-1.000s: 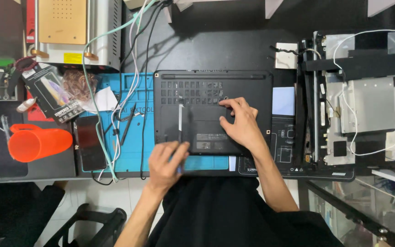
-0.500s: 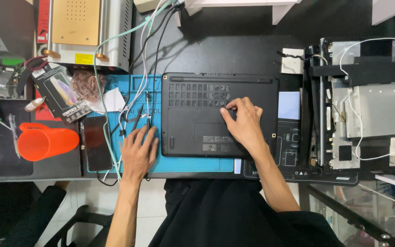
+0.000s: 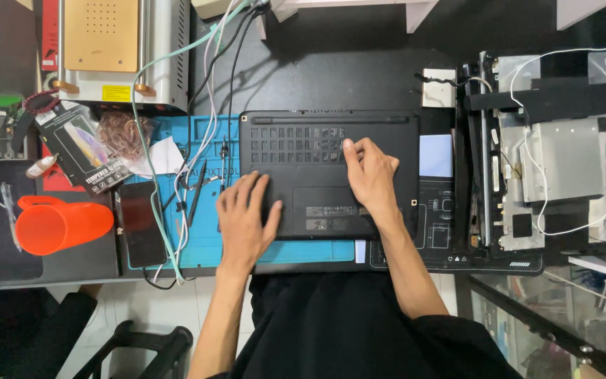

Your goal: The person disassembles a black laptop on a workbench. They remove the back cover, disconnect cables, and use a screwdriver to remove screws from the bottom panel, exposing the internal components.

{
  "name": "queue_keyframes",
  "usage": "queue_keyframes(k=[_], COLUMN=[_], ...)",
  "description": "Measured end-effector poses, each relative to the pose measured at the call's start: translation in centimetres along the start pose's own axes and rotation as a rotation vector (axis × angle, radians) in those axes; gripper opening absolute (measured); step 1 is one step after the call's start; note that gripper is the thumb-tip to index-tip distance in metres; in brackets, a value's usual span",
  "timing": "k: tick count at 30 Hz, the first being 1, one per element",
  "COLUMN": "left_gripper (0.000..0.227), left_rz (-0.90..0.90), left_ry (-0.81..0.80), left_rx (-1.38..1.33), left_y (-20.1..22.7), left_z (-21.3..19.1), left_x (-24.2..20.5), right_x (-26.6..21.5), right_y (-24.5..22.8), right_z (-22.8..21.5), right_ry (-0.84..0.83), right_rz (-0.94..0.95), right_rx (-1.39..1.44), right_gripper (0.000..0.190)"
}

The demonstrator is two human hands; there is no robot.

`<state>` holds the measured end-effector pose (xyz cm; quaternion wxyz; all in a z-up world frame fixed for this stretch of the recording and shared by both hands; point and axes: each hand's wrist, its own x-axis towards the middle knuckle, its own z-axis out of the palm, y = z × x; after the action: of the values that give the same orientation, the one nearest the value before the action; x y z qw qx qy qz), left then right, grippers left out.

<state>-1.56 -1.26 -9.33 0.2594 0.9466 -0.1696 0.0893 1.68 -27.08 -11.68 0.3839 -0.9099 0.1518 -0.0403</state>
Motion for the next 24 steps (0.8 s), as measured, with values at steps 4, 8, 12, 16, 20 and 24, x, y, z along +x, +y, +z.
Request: queue_keyframes(k=[4, 8, 12, 16, 20, 24], left_gripper=[0.058, 0.066, 0.061, 0.056, 0.048, 0.045], left_rz=[0.080, 0.157, 0.194, 0.158, 0.130, 0.116], left_ry=[-0.051, -0.129, -0.148, -0.097, -0.079, -0.041], left_rx=[0.016, -0.036, -0.104, -0.163, -0.137, -0.135], left_y=[3.7, 6.3, 7.6, 8.3, 8.6, 8.9], left_z=[3.0, 5.3, 6.9, 7.9, 8.5, 8.7], left_x=[2.1, 3.5, 4.3, 5.2, 6.0, 6.3], right_x=[0.4, 0.7, 0.8, 0.7, 0.3, 0.0], right_y=[0.8, 1.3, 1.3, 0.9, 0.6, 0.8], right_z=[0.0, 0.1, -0.1, -0.4, -0.6, -0.5], right_ry=[0.005, -0.006, -0.006, -0.016, -0.017, -0.015], right_rz=[0.029, 0.027, 0.039, 0.038, 0.008, -0.004], right_rx=[0.043, 0.076, 0.110, 0.123, 0.157, 0.207], right_gripper=[0.047, 0.049, 0.047, 0.044, 0.039, 0.034])
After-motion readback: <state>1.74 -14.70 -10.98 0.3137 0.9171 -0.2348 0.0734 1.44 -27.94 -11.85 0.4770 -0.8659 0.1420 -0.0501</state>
